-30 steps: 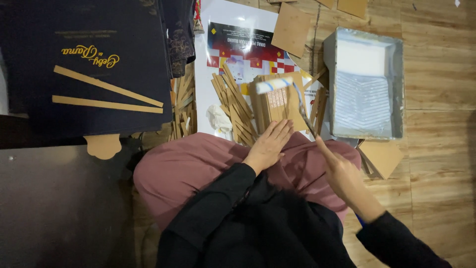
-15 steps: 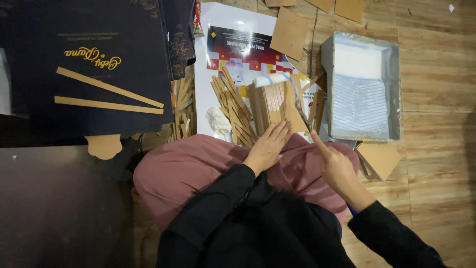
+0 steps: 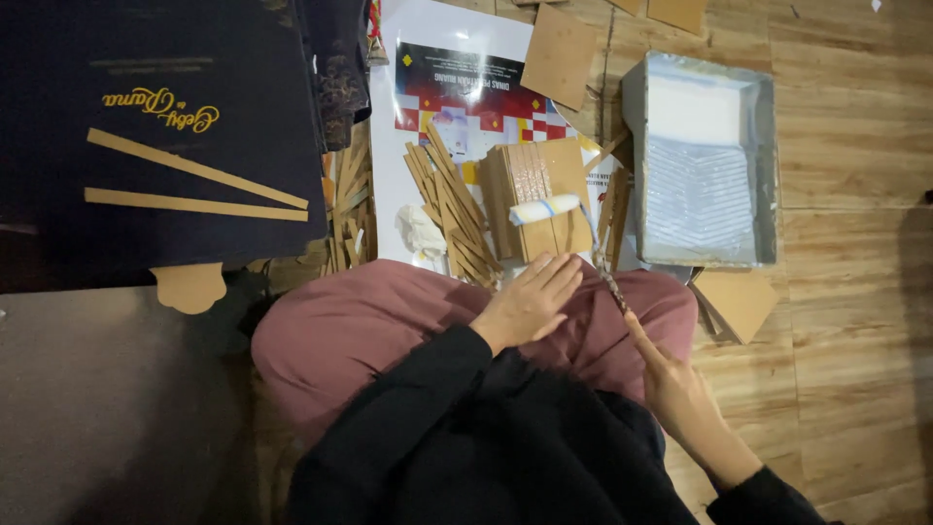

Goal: Applying glue to small cardboard pieces using a paint roller dipped in a glue tray.

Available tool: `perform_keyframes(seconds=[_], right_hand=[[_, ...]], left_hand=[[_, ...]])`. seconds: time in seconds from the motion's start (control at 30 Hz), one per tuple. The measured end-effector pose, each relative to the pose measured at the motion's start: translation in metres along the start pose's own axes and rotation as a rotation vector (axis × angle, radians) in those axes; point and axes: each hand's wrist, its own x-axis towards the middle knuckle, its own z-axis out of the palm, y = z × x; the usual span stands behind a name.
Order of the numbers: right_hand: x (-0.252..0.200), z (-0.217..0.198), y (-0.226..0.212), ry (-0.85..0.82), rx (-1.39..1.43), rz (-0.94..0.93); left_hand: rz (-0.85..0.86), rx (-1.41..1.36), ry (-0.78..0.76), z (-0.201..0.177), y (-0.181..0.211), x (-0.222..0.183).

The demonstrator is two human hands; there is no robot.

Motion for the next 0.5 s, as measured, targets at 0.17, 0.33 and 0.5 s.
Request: perform_keyframes(seconds=[0.17, 0.33, 0.5], right_hand=[[-0.02, -0.008, -0.001, -0.158, -0.002, 0.142], [-0.033, -0.004, 0.007, -0.283, -0.031, 0.211], [-0.029, 0.004, 0.011, -0.155, -0.035, 0.124]], left_hand=[[-0.211, -0.406, 0.277, -0.024, -0.013, -0.007], [-0.596, -0.557, 0.594, -0.054, -0.042, -0.011], [-0.78, -0.683, 0.705, -0.064, -0.051, -0.013]])
